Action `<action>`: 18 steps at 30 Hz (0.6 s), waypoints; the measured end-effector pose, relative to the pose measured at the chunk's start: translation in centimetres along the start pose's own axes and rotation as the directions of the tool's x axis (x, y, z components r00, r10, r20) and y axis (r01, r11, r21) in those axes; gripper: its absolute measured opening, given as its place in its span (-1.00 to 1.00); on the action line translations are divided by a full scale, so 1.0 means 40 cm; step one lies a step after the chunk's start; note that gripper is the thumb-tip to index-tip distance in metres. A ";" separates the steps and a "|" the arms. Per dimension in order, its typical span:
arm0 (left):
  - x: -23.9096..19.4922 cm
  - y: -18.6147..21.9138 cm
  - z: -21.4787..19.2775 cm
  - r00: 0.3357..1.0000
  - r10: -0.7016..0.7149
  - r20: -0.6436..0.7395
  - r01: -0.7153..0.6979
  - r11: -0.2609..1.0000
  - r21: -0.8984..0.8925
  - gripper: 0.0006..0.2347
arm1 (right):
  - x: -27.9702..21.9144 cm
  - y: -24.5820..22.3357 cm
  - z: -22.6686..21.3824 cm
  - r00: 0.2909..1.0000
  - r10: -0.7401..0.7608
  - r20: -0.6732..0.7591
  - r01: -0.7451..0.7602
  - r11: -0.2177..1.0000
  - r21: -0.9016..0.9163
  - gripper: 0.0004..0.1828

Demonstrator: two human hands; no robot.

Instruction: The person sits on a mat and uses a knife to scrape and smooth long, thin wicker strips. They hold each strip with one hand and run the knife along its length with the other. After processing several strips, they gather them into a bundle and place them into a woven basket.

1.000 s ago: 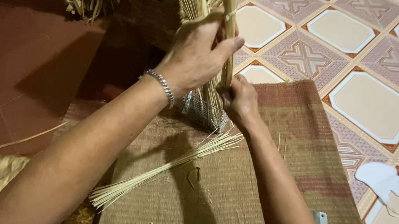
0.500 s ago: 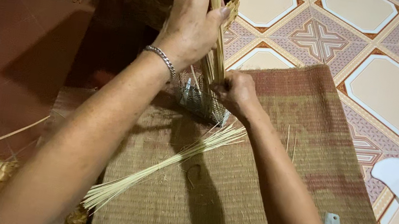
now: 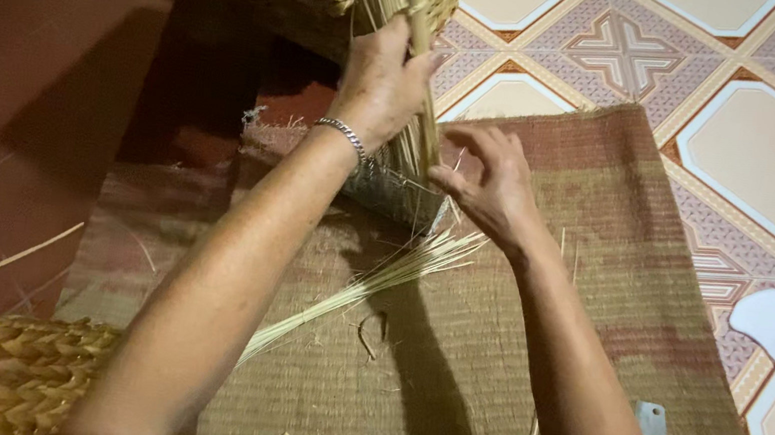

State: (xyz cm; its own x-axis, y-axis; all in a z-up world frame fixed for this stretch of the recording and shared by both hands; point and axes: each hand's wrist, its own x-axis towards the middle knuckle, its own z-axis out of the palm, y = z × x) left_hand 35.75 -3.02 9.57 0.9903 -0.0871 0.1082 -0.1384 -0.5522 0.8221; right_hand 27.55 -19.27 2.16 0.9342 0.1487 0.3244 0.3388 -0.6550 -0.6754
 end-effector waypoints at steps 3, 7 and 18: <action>0.010 -0.007 -0.017 0.997 0.027 -0.069 -0.029 0.999 -0.016 -0.91 | -0.047 -0.008 -0.030 0.973 0.220 0.068 -0.226 0.969 0.097 -0.59; 0.036 -0.026 -0.045 0.969 0.211 -0.128 -0.183 0.962 0.203 -0.94 | -0.108 0.057 -0.011 0.920 0.369 0.128 -0.386 0.909 0.154 -0.66; 0.003 -0.154 0.083 0.964 0.217 -0.154 -0.213 0.976 0.042 -0.84 | -0.233 0.143 0.039 0.901 0.405 0.156 -0.432 0.876 0.216 -0.69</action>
State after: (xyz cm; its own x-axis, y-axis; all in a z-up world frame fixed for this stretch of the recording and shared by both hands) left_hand 36.66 -2.39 2.65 0.9264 -0.0761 0.3688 -0.3465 -0.5557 0.7558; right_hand 20.94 -23.27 -5.76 0.9962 -0.0159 -0.0851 -0.0824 -0.4778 -0.8746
